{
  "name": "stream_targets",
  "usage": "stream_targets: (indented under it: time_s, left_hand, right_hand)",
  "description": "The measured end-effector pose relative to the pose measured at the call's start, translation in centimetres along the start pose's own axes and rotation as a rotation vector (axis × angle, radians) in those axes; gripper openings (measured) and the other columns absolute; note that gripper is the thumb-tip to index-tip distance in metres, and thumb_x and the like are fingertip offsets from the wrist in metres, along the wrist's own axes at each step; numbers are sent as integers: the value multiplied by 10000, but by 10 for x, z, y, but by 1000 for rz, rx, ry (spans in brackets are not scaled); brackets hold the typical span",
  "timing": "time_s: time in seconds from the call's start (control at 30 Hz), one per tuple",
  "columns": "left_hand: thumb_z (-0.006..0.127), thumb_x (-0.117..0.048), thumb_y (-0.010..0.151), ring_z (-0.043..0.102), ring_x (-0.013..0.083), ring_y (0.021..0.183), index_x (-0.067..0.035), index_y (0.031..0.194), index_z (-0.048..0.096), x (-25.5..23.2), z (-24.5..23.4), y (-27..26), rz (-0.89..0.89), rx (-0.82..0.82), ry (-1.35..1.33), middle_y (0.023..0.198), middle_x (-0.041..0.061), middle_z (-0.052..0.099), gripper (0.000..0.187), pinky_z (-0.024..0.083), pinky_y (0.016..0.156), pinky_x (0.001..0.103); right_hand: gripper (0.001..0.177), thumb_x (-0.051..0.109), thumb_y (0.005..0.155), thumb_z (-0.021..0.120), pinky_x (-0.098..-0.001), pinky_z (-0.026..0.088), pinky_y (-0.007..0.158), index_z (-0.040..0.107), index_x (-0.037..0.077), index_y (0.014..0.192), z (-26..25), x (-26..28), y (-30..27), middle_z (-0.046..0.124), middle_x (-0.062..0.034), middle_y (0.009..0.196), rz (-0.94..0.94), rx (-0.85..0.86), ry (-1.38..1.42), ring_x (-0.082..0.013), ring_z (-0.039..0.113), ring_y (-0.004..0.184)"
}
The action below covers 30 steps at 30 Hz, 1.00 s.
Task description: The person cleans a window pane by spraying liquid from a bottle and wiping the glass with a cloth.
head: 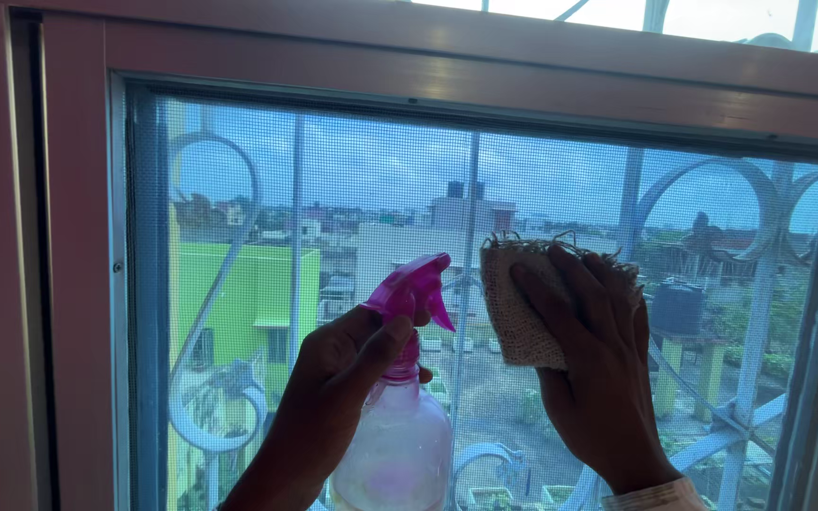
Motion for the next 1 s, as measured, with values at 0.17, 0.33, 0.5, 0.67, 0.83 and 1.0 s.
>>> stream_targets:
  time_s: [0.17,0.33,0.5,0.67,0.83,1.0]
  left_hand:
    - [620,-436,924,697,165,874,-3,1284,694,1,0,1,-43,-34,-1,959,86,708,569,653,803,403]
    - [633,-353,947,716,169,877,27,1186,703,-1,2,-1,-3,-17,-50,1012,81,747,454,638,813,389]
    - [655,-304,1001,740,198,798,44,1077,718,4,3,-6,38,-7,-85,891,113,716,362,605,738,393]
    - [648,-321,964,714,137,825,4,1144,739,8,5,1,38,-20,-79,949,73,741,383,665,783,397]
    - [662,-340,919,730,148,821,-20,1173,738,5,10,0,-50,-71,-72,951,69,755,416,657,788,397]
    - [654,-389,920,742,195,786,-4,1182,755,2,15,-5,-84,-109,-51,928,99,763,476,621,763,389]
  right_hand:
    - [728,22,774,662,-590,237,1221,533,197,1469,-3,-7,-4,453,-108,1561,35,2,-3,-396,351,1491]
    - [679,25,812,670,-575,267,1225,543,182,1460,-8,-9,-7,472,-115,1536,40,-26,-7,-386,379,1474]
    - [613,13,864,666,-555,289,1228,571,163,1451,-13,-17,-13,487,-115,1541,76,-44,-38,-368,412,1477]
    - [625,22,854,671,-551,287,1221,572,163,1455,-17,-25,-18,477,-135,1541,70,-51,-43,-391,403,1463]
    - [598,8,844,676,-535,317,1215,620,153,1422,-20,-30,-20,493,-132,1530,76,-79,-23,-386,438,1445]
    - [502,-45,861,698,-456,434,1190,701,181,1309,-24,-29,-33,526,-119,1476,151,-208,76,-348,504,1402]
Point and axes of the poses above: each hand's wrist, its own y-axis towards the middle knuckle, its own z-axis out of the palm, x = y × z, the point moved 8 cm from there along y, towards the middle knuckle
